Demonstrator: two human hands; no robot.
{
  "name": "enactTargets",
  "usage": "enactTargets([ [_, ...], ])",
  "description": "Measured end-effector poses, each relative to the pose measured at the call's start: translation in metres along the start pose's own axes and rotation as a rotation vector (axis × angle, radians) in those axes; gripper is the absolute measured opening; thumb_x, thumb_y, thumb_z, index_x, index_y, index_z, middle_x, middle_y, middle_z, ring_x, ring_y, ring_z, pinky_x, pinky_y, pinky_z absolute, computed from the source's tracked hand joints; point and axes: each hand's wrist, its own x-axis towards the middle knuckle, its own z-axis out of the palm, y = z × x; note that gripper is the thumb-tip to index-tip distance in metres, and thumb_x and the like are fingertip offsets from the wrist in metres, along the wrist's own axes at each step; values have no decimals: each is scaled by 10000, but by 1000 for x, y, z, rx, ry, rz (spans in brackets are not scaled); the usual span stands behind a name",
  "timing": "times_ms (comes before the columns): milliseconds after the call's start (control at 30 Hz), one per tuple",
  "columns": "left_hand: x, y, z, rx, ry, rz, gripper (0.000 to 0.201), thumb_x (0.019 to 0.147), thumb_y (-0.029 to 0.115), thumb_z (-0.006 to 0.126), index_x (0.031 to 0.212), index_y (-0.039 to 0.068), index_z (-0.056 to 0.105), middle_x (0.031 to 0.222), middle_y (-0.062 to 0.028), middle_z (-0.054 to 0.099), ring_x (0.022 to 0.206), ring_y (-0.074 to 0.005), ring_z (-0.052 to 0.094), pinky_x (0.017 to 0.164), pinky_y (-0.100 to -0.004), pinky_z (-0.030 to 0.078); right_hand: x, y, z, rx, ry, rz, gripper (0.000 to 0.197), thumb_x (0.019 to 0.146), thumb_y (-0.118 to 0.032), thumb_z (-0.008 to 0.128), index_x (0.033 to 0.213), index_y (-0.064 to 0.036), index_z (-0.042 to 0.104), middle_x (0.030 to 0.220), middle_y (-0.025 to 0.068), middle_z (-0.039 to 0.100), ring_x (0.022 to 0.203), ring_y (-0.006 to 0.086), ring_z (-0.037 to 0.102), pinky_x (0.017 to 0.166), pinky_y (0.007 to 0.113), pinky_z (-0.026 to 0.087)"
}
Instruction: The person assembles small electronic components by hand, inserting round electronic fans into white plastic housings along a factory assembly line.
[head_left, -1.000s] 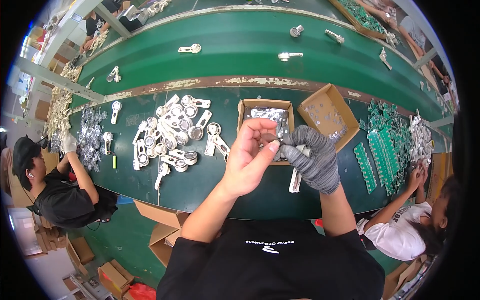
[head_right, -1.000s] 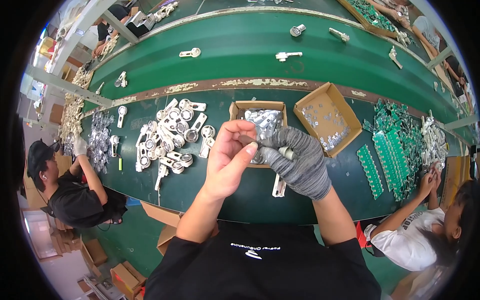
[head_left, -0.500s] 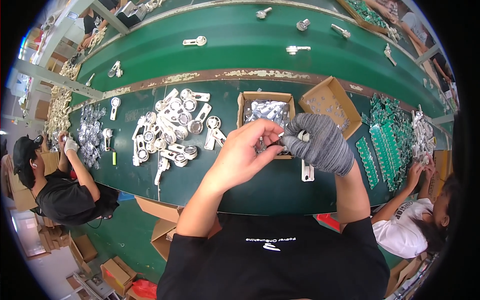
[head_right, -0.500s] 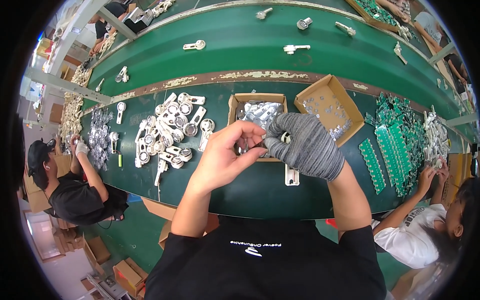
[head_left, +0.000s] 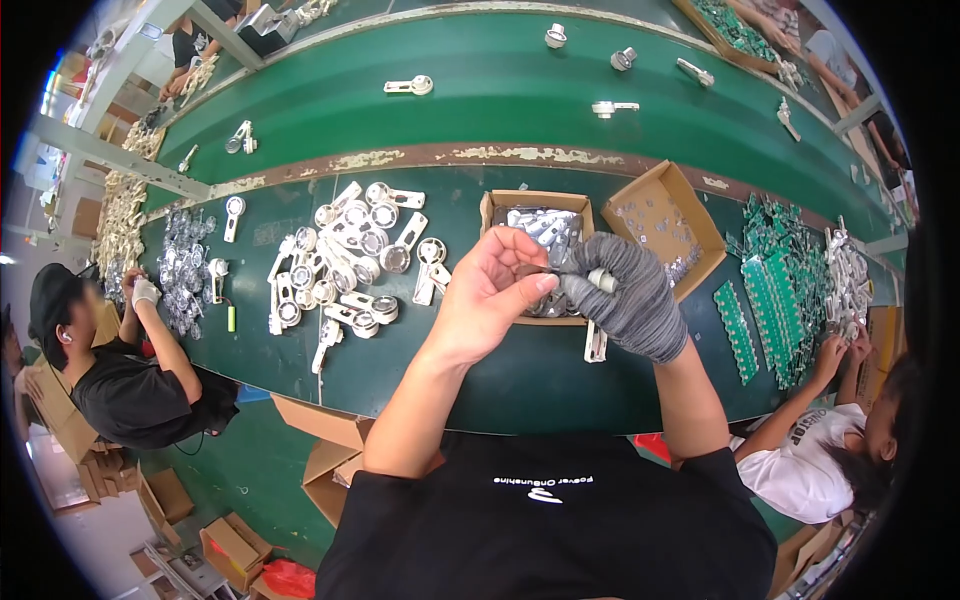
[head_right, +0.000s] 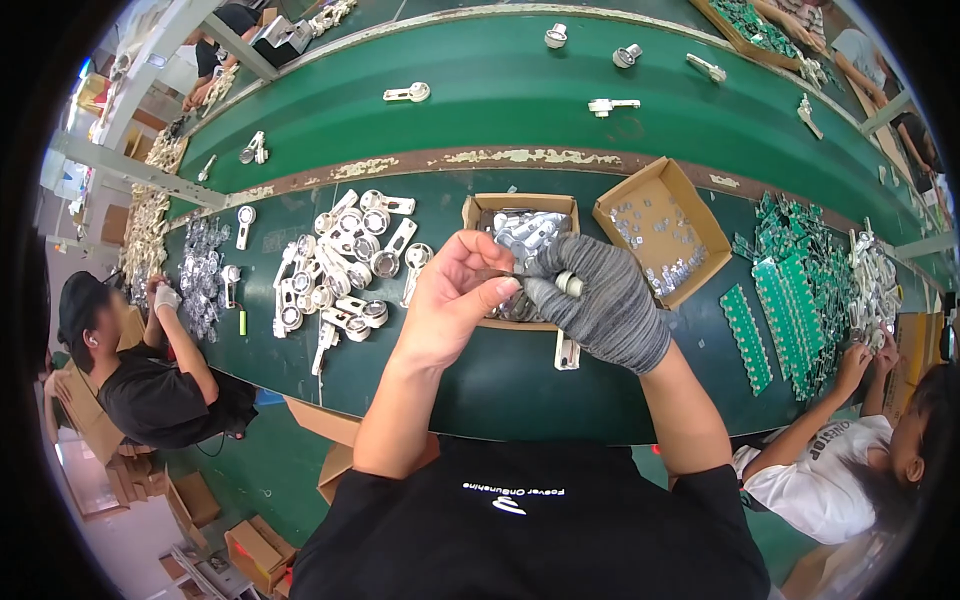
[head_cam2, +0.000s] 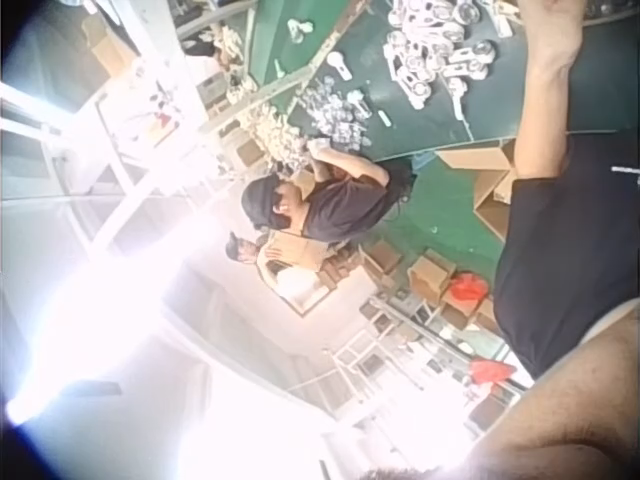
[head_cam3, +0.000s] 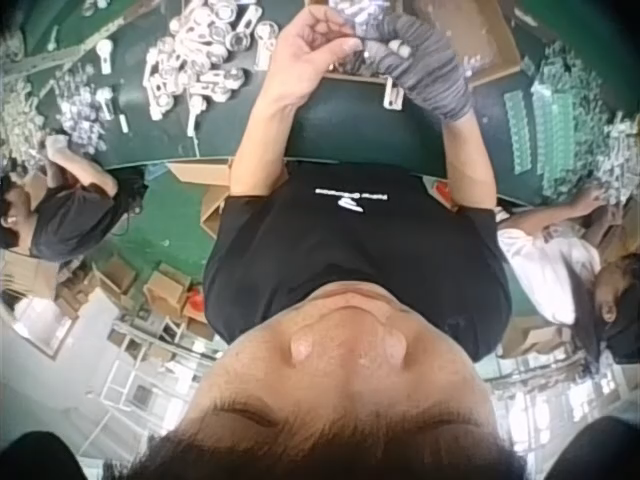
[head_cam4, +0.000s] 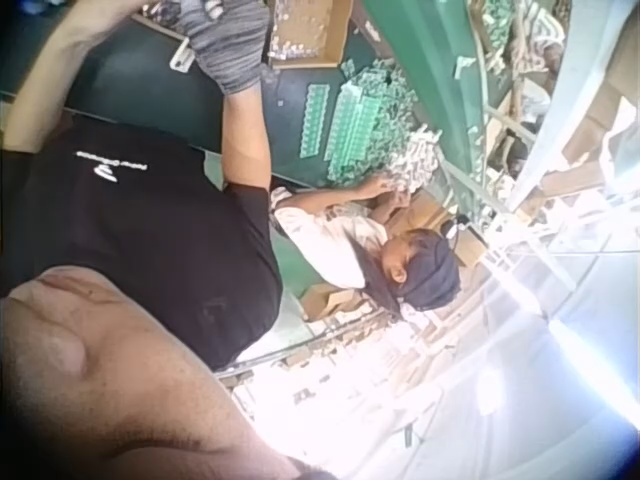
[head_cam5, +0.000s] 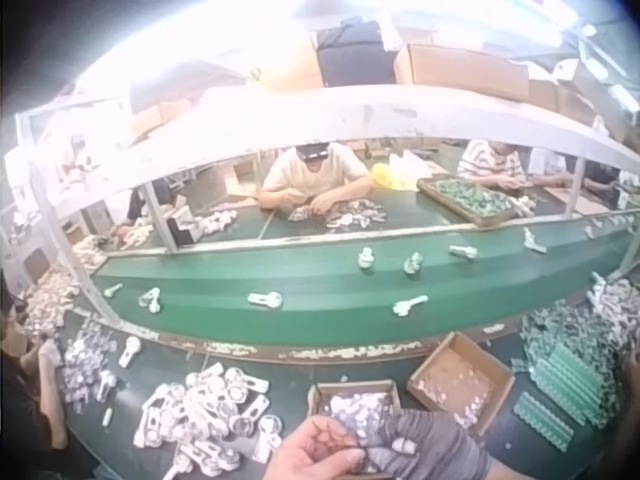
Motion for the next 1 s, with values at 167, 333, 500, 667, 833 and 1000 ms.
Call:
enactTargets([
  [167, -2, 2, 3, 18, -70, 5, 271, 931, -44, 699, 1133, 47, 542, 1067, -24, 610, 1004, -88, 586, 907, -253, 492, 0, -7, -2, -104, -144, -8, 179, 872, -159, 791, 964, -43, 690, 838, 87, 687, 750, 232, 670, 709, 352, 559],
  [333, 1, -10, 17, -110, -14, 87, 302, 964, 5, 684, 1246, 30, 580, 1063, 9, 607, 965, -74, 566, 883, -232, 469, -7, 1, 11, -7, -67, 26, 263, 878, -138, 786, 1117, -45, 732, 981, 87, 721, 901, 214, 706, 798, 344, 557],
  [500, -2, -9, 20, -160, -32, 54, 324, 972, 4, 674, 1284, 38, 594, 1054, 22, 606, 961, -61, 552, 874, -228, 467, -12, 3, 12, 48, 7, -21, 244, 866, -92, 790, 1099, -47, 733, 995, 63, 705, 917, 185, 690, 811, 323, 555],
  [667, -4, -7, 16, -142, -60, 113, 341, 962, -24, 673, 1289, 43, 608, 1045, 24, 605, 950, -60, 547, 864, -228, 470, -11, -1, -1, -33, -64, -85, 263, 830, -88, 808, 1081, -56, 734, 919, 64, 687, 854, 195, 682, 778, 317, 557],
  [833, -14, 1, 17, 267, -42, 190, 338, 941, -24, 686, 1271, 34, 641, 1002, -7, 617, 877, -82, 574, 794, -241, 487, -4, -5, -18, -98, -197, -118, 180, 810, -135, 813, 936, -48, 719, 827, 100, 696, 767, 293, 687, 731, 390, 563],
  [1000, -23, 15, 18, 882, -59, 253, 157, 904, 68, 758, 1050, 21, 726, 885, -98, 733, 731, -203, 725, 625, -305, 555, -2, -5, -26, -305, -331, -93, 179, 849, -232, 759, 896, -65, 713, 838, 115, 689, 810, 330, 693, 727, 427, 552],
])
